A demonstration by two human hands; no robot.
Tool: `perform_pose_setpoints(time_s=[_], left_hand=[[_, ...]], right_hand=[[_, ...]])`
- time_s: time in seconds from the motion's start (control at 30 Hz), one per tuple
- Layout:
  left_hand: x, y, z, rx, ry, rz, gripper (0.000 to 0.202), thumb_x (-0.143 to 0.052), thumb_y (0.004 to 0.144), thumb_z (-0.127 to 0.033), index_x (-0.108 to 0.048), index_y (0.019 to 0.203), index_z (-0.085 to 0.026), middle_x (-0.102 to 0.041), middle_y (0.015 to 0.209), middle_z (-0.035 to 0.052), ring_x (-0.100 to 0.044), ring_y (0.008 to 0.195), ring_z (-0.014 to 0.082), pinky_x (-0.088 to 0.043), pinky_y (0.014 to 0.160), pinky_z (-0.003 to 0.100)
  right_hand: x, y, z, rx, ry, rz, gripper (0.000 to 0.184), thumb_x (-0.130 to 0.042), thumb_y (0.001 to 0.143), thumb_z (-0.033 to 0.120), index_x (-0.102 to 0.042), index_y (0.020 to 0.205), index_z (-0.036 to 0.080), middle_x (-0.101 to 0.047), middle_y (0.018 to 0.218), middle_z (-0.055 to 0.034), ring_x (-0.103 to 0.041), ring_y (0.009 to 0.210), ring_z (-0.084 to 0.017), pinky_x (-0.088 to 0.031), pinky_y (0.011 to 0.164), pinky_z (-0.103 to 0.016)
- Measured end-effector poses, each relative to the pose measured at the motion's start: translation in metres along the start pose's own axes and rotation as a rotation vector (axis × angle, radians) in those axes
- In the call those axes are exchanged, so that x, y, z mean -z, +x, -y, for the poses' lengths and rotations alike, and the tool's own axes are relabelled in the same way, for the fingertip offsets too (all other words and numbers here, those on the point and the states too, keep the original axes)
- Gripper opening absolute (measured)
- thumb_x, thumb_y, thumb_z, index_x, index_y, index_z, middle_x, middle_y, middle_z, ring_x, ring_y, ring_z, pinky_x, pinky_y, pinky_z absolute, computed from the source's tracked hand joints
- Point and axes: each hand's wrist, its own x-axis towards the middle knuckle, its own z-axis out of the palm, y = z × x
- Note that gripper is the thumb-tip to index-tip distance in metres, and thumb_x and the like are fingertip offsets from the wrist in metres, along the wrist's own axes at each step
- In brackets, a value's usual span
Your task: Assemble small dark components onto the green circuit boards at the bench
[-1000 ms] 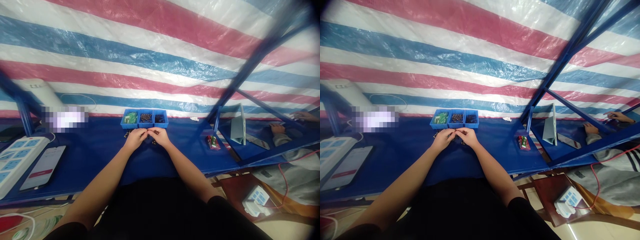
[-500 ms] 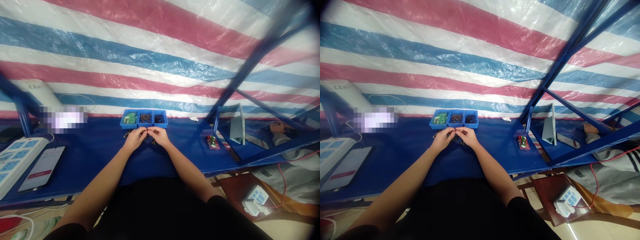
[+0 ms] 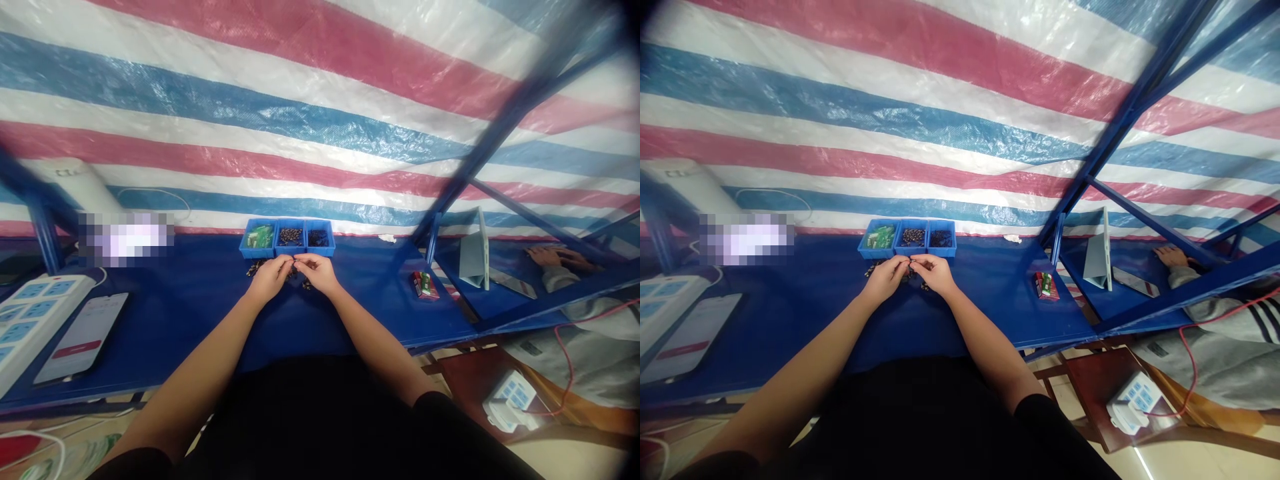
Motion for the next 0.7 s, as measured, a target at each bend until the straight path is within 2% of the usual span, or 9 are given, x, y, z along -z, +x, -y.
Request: perform_pose_setpoints(time_s=[0.1,0.2,0.4,0.57,0.7], left_hand=[[-0.0025,-0.0002,0.0018,0.011,-0.027,-0.033,0.030,-0.042,0.095,-0.040,-0.059,0.112,-0.023,-0.068,0.097,0.0051,-0.063,0.081,0.0177,-0.048,0.077,0.028],[-0.0040,-0.0003,0.0027,0.001,-0.010,-0.050,0.029,-0.042,0.095,-0.041,-0.060,0.110,-0.024,-0.069,0.100,0.0051,-0.064,0.083,0.0180,-0.047,0.078,0.028],[-0.0018,-0.0006,0.0006,-0.015,0.010,-0.043,0.031,-0.038,0.096,-0.040,-0.062,0.103,-0.022,-0.068,0.090,0.0042,-0.062,0.079,0.0172,-0.045,0.075,0.027],[0.0020,0.0001,-0.0035,-0.021,0.026,0.003,0.033,-0.036,0.097,-0.040,-0.061,0.089,-0.021,-0.064,0.077,0.0021,-0.059,0.073,0.0160,-0.044,0.071,0.026],[0.0043,0.0000,-0.0060,-0.012,0.033,-0.018,0.035,-0.034,0.098,-0.041,-0.061,0.090,-0.021,-0.065,0.079,0.0023,-0.059,0.074,0.0161,-0.044,0.072,0.026]], right_hand=[[0.0009,0.0003,0.0013,0.014,0.007,-0.012,0.035,-0.073,0.072,0.041,-0.073,0.098,0.019,-0.073,0.085,-0.0047,-0.068,0.075,-0.017,-0.056,0.077,-0.032],[0.0011,0.0001,0.0013,0.010,-0.001,-0.011,0.034,-0.073,0.072,0.042,-0.073,0.097,0.019,-0.073,0.084,-0.0047,-0.068,0.075,-0.017,-0.056,0.076,-0.032],[-0.0005,-0.0018,0.0000,0.022,0.004,0.015,0.035,-0.073,0.072,0.041,-0.072,0.098,0.019,-0.073,0.085,-0.0051,-0.068,0.075,-0.017,-0.056,0.074,-0.031],[-0.0008,-0.0010,-0.0030,0.031,-0.018,0.025,0.035,-0.071,0.074,0.044,-0.072,0.098,0.019,-0.073,0.086,-0.0048,-0.068,0.075,-0.017,-0.056,0.073,-0.030],[-0.0009,-0.0020,0.0027,0.118,-0.164,-0.061,0.031,-0.068,0.078,0.043,-0.072,0.098,0.019,-0.072,0.083,-0.0041,-0.067,0.072,-0.016,-0.056,0.071,-0.029]])
